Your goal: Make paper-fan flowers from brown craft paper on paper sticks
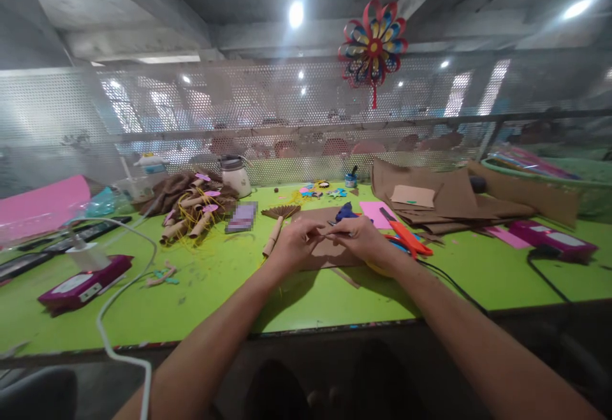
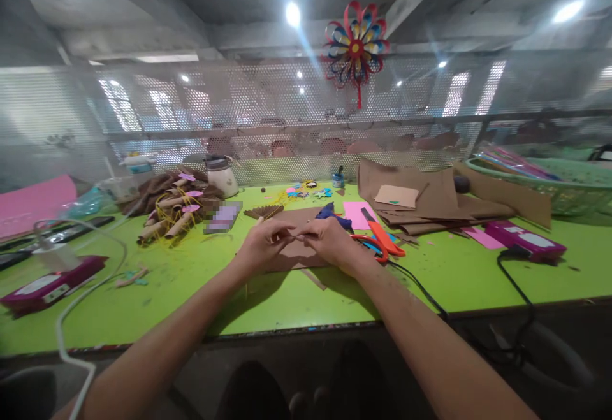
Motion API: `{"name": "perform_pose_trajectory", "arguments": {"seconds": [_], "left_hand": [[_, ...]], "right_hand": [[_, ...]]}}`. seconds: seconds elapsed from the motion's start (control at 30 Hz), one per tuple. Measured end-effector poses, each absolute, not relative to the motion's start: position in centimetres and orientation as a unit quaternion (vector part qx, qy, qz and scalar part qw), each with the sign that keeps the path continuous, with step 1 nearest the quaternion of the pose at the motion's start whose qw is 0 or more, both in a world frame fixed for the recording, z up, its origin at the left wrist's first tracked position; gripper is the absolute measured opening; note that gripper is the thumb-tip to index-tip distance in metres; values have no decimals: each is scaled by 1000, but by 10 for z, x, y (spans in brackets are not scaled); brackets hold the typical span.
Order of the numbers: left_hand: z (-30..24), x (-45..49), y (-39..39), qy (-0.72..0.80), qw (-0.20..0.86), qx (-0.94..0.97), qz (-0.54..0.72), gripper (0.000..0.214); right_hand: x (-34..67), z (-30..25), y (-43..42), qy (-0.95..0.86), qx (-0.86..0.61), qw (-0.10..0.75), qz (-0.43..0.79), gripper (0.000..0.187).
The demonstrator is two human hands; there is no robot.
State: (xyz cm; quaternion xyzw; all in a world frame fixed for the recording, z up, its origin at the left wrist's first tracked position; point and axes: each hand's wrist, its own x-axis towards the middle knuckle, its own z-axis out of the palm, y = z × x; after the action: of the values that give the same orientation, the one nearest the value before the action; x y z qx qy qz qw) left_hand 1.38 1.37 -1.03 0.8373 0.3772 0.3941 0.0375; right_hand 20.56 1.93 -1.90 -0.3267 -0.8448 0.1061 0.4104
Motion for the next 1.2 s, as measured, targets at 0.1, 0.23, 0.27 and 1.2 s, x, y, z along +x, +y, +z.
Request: {"name": "perform_pose_trajectory", "arguments": {"seconds": [0.1, 0.23, 0.27, 1.2], "left_hand": [[-8, 15, 12, 407, 81, 844, 339, 16], [-6, 14, 12, 433, 124, 837, 310, 16], [-6, 13, 12, 440, 138, 833, 306, 16], [-12, 7, 15, 391, 514, 659, 386, 34]], "right_hand": [[206, -20, 20, -856, -344, 374, 99, 18], [209, -20, 22, -856, -362, 351, 118, 17], [210, -20, 22, -854, -364, 348, 127, 17], [183, -24, 14, -612, -330, 510, 506, 36]]}}
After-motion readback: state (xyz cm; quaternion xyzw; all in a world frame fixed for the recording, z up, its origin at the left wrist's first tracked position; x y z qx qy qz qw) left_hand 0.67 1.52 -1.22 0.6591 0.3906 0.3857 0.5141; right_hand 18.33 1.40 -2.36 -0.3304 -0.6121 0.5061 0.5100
